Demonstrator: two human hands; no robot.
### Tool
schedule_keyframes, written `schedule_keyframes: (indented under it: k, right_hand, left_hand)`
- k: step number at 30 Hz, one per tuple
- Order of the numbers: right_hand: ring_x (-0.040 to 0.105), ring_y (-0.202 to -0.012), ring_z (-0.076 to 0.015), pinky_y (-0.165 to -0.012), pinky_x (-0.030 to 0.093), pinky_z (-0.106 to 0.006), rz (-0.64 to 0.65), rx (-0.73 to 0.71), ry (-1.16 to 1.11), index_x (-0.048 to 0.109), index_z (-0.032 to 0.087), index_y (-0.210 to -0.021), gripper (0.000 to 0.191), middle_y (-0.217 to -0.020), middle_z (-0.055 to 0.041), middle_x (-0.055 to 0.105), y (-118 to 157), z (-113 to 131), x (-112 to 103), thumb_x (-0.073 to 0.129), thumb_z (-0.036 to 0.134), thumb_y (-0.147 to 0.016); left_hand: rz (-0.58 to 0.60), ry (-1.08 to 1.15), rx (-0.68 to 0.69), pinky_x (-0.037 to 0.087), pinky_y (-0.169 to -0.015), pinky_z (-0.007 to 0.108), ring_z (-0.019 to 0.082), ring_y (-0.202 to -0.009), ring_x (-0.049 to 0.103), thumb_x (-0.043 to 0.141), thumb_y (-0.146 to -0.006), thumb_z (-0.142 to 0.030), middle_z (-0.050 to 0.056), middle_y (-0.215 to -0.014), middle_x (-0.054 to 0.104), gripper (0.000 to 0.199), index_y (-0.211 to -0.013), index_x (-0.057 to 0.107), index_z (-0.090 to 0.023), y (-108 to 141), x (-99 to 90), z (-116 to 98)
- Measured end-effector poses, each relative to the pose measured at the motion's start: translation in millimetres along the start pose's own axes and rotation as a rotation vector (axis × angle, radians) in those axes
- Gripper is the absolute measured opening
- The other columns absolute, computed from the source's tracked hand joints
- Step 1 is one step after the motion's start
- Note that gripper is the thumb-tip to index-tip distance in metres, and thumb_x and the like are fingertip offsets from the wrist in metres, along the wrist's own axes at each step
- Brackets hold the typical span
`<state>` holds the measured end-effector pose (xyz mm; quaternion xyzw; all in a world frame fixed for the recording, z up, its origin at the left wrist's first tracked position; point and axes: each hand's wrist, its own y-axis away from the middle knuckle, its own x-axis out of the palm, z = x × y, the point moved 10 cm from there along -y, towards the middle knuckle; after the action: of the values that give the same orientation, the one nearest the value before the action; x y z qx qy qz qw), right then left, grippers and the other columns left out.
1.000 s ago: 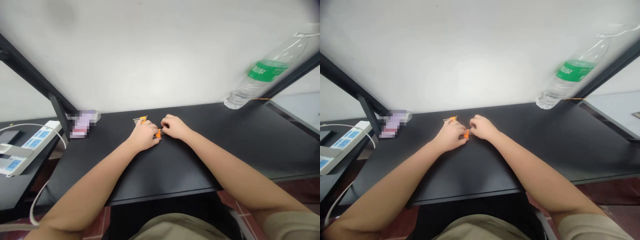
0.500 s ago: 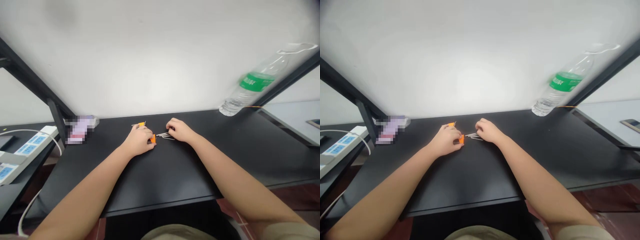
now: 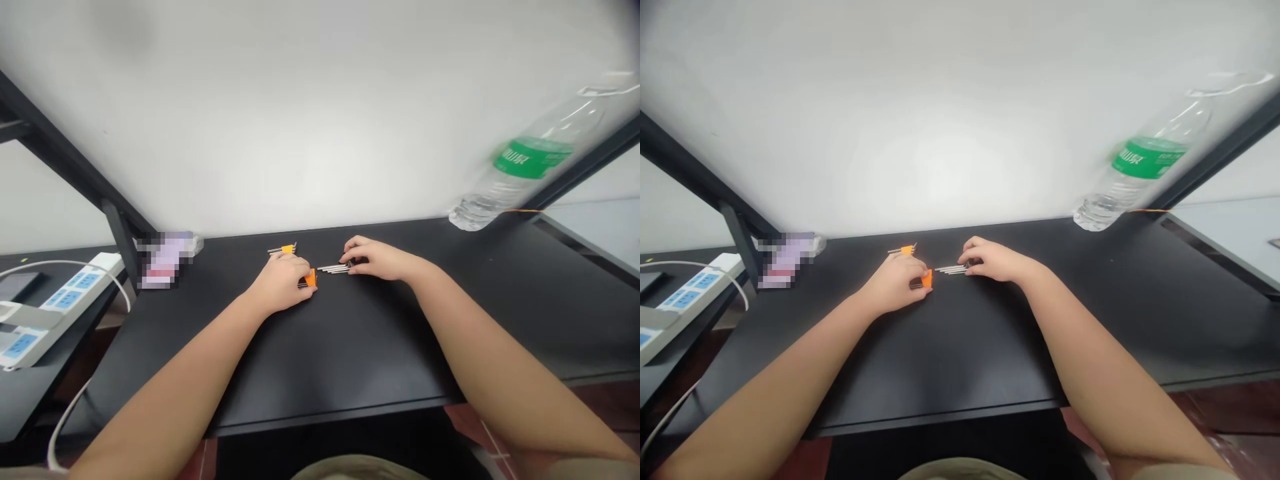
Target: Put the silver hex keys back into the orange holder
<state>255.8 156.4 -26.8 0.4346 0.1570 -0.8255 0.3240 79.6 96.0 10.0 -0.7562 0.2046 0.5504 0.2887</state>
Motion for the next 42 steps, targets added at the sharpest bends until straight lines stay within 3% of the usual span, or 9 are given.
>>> schedule_keyframes:
  k: [5,11,16,21,25,29,34,42]
  right_hand:
    - [0.064,-0.099,-0.0215,-0.092,0.053,-0.039,-0.049,0.021,0.003,0.078,0.029,-0.107,0.022,-0.123,-0.0058,0.060,-5,6,3,0.065,0.041,-0.093]
    - [0.063,-0.093,-0.0200,-0.086,0.052,-0.037,-0.105,0.022,0.067,0.076,0.028,-0.107,0.021,-0.120,-0.0060,0.061,-5,5,0,0.065,0.040,-0.095]
    - [0.063,-0.094,-0.0213,-0.087,0.049,-0.036,-0.258,-0.005,0.152,0.074,0.024,-0.105,0.019,-0.113,-0.0077,0.064,-3,23,-12,0.065,0.037,-0.095]
    - [0.060,-0.082,-0.0175,-0.080,0.045,-0.032,-0.210,-0.097,0.090,0.065,0.021,-0.089,0.018,-0.090,-0.0028,0.066,-10,78,17,0.060,0.036,-0.098]
    - [0.060,-0.077,-0.0167,-0.074,0.041,-0.029,-0.162,-0.041,0.188,0.058,0.020,-0.082,0.021,-0.085,-0.0025,0.066,-17,90,43,0.054,0.029,-0.101]
    - [0.063,-0.081,-0.0198,-0.077,0.041,-0.032,-0.172,0.025,0.364,0.060,0.019,-0.089,0.023,-0.090,-0.0067,0.070,-21,90,52,0.045,0.027,-0.104]
    - [0.068,-0.084,-0.0241,-0.078,0.045,-0.034,-0.119,0.174,0.487,0.064,0.018,-0.097,0.021,-0.097,-0.0104,0.074,-17,77,46,0.045,0.025,-0.103]
    - [0.071,-0.084,-0.0291,-0.071,0.048,-0.036,0.014,0.510,0.514,0.070,0.018,-0.104,0.029,-0.104,-0.0161,0.076,5,6,7,0.044,0.030,-0.101]
  left_hand:
    - [-0.003,0.015,-0.007,0.044,-0.103,0.042,0.024,-0.100,0.067,0.069,-0.088,-0.037,0.002,-0.103,0.076,0.016,-0.081,0.070,-0.022,1,0.2,1]
    - [-0.017,0.017,-0.009,0.044,-0.104,0.042,0.023,-0.099,0.067,0.073,-0.087,-0.038,0.001,-0.099,0.075,0.017,-0.080,0.070,-0.023,1,-0.1,1]
    - [-0.015,0.018,0.001,0.043,-0.104,0.043,0.025,-0.105,0.067,0.074,-0.089,-0.042,0.003,-0.108,0.076,0.020,-0.086,0.074,-0.023,1,1.4,3]
    - [-0.012,0.018,0.014,0.044,-0.101,0.043,0.025,-0.104,0.067,0.074,-0.089,-0.047,0.004,-0.108,0.075,0.024,-0.092,0.076,-0.023,1,3.2,2]
    - [-0.025,-0.004,0.005,0.044,-0.098,0.042,0.024,-0.101,0.066,0.073,-0.090,-0.046,0.003,-0.101,0.073,0.024,-0.087,0.074,-0.022,1,2.3,0]
    - [-0.015,-0.011,0.011,0.043,-0.102,0.043,0.023,-0.102,0.065,0.069,-0.092,-0.042,0.003,-0.102,0.073,0.022,-0.086,0.073,-0.022,-1,1.3,-2]
    - [0.014,-0.022,-0.019,0.039,-0.109,0.049,0.025,-0.104,0.065,0.070,-0.091,-0.043,0.004,-0.105,0.073,0.021,-0.087,0.076,-0.023,-3,0.8,-3]
    - [0.017,-0.040,-0.071,0.028,-0.121,0.058,0.026,-0.109,0.064,0.072,-0.089,-0.044,0.003,-0.105,0.074,0.021,-0.085,0.075,-0.023,0,-0.1,2]
